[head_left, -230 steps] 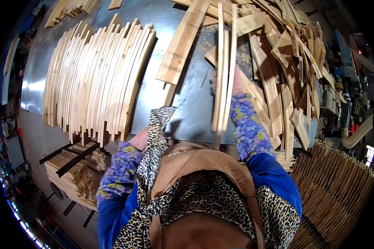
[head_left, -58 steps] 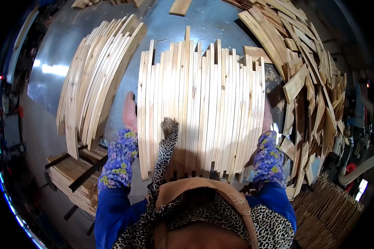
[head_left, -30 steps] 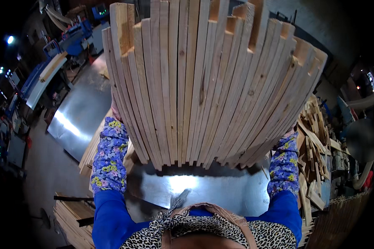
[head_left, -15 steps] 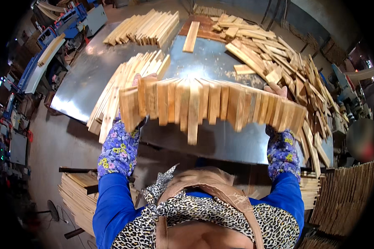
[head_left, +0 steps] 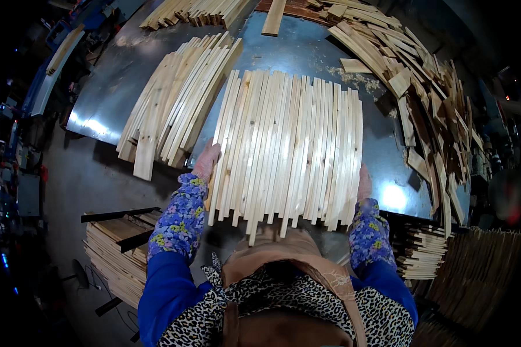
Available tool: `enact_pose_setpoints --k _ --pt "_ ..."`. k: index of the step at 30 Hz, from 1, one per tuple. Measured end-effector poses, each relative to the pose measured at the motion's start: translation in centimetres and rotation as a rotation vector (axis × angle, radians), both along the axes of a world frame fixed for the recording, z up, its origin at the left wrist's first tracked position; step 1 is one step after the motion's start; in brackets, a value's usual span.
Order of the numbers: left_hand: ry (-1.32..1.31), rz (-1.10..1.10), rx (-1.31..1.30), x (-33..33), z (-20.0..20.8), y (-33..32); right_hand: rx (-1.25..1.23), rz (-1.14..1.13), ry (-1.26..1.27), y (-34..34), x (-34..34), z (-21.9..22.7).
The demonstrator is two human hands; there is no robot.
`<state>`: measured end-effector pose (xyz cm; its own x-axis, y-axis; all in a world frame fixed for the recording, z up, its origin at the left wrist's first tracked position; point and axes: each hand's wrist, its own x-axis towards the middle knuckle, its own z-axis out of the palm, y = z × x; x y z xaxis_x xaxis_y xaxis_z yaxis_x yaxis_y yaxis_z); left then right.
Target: The person repeatedly picks up thin wooden planks from a disorganized pile on a metal table and arranges them into a neat, aligned stack. The person handles the planks one by one or in small groups, aligning them carefully before placing them onto the growing stack.
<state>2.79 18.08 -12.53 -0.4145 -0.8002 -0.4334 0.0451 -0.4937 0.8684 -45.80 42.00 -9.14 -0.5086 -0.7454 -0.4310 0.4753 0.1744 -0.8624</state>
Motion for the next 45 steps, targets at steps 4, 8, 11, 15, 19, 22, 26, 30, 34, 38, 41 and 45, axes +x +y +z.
enact_pose_setpoints --k 4,8,11,15,19,22,26,30,34,38,41,45 --pt "-0.366 -0.032 -0.087 0.1 2.1 -2.7 -0.072 -0.047 -0.286 -4.3 6.0 5.3" --pt "-1.266 -0.359 -0.334 -4.5 16.4 -7.7 -0.150 0.022 -0.428 -9.8 5.0 7.8" --pt "-1.352 -0.193 -0.549 -1.9 18.9 -11.2 -0.087 -0.009 -0.322 -12.1 -1.6 1.8" --pt "-1.594 0.122 -0.360 9.6 14.7 -14.7 -0.078 0.006 -0.214 -16.2 -3.1 0.1" --pt "-1.412 0.075 -0.259 10.9 11.9 -17.7 -0.080 0.052 -0.181 -22.8 -0.8 2.3" --pt "-1.494 0.074 -0.367 13.8 9.3 -19.9 -0.085 0.055 -0.176 -26.8 2.8 3.1" --pt "-1.395 0.154 -0.484 19.9 8.0 -24.1 -0.156 0.086 -0.142 -29.9 6.7 0.6" --pt "-1.164 0.186 -0.553 25.9 8.0 -29.2 -0.196 0.106 -0.128 -34.1 16.4 0.6" --pt "-1.168 0.131 -0.508 25.1 10.2 -30.5 -0.225 0.157 -0.119 -36.4 24.1 -1.4" --pt "-1.228 0.062 -0.514 23.3 12.6 -28.1 -0.148 0.074 0.154 -38.3 33.9 -3.0" --pt "-1.273 0.043 -0.568 24.0 12.0 -26.9 0.049 0.132 0.377 -38.5 40.0 -1.8" --pt "-1.390 -0.004 -0.503 24.8 11.4 -27.3 0.030 0.223 0.417 -39.0 42.1 -4.5"
